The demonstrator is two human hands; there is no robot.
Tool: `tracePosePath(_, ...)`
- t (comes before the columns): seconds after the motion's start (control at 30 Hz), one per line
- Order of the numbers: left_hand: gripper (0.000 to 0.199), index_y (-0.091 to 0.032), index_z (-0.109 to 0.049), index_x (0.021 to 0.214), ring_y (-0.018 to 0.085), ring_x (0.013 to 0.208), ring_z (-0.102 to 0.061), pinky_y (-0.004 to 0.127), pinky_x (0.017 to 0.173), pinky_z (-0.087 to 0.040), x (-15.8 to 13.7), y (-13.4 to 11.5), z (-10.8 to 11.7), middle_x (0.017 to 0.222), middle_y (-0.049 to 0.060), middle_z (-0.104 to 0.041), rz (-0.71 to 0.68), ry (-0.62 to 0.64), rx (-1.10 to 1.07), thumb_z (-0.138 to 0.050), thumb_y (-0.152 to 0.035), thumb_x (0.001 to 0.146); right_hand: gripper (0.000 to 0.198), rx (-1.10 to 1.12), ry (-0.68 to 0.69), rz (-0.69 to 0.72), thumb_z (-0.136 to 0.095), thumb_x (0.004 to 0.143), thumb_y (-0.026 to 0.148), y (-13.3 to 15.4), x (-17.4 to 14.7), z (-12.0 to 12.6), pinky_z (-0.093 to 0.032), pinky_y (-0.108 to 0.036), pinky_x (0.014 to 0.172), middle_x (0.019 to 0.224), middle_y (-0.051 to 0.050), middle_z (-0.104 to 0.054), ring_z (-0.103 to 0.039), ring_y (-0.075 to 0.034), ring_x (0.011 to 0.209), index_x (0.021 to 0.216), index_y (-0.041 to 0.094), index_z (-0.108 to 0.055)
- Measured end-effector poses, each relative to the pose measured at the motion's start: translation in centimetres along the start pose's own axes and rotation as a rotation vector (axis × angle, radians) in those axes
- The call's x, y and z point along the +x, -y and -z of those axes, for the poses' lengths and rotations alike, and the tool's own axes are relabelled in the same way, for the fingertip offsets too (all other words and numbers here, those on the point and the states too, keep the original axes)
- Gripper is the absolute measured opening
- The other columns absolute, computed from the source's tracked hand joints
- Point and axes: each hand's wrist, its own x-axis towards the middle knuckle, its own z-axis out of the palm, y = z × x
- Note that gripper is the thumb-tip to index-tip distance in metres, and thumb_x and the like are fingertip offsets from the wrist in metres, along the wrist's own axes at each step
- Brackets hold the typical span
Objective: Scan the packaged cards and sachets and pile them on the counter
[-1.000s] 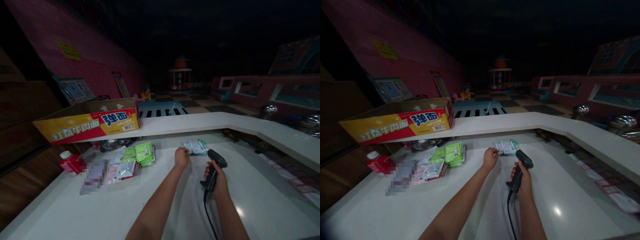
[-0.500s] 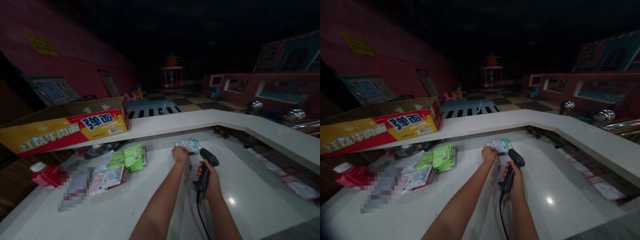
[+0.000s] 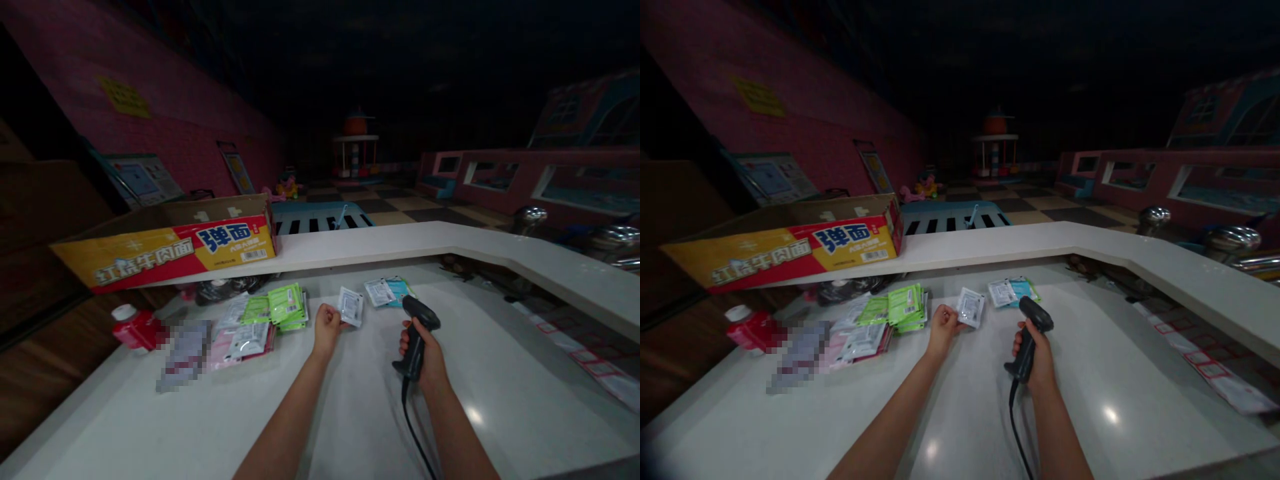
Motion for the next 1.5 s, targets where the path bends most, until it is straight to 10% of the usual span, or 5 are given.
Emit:
tracePosePath(0.8,0.029,-0.021,-0.042,0.076,0.008,0.048,-0.042,0.017,0.044,-0.032,-0.1,1.9,1.9,0.056,-0.008,-0.041,-0.158,-0.08,0.054,-0.06,-0.043,0.077,0.04,-0.964,0.368,0.048,-0.071,0.069,0.054,1.6,-6.8,-2.3,-0.037,-0.021,0.032,0.044,0.005,-0.055,-0.046,-0.011,0.031,0.077,0.018,-0.057)
tracePosePath(1.5,0.029,-0.02,-0.042,0.077,0.007,0.049,-0.045,0.017,0.046,-0.034,0.0,2.0,1.8,0.059,-0.007,-0.044,-0.165,-0.067,0.087,-0.06,-0.043,0.078,0.034,-1.053,0.378,0.028,-0.069,0.073,0.05,2.5,-9.1,-1.3,-0.038,-0.023,0.033,0.043,0.004,-0.054,-0.047,-0.012,0.032,0.072,0.019,-0.055)
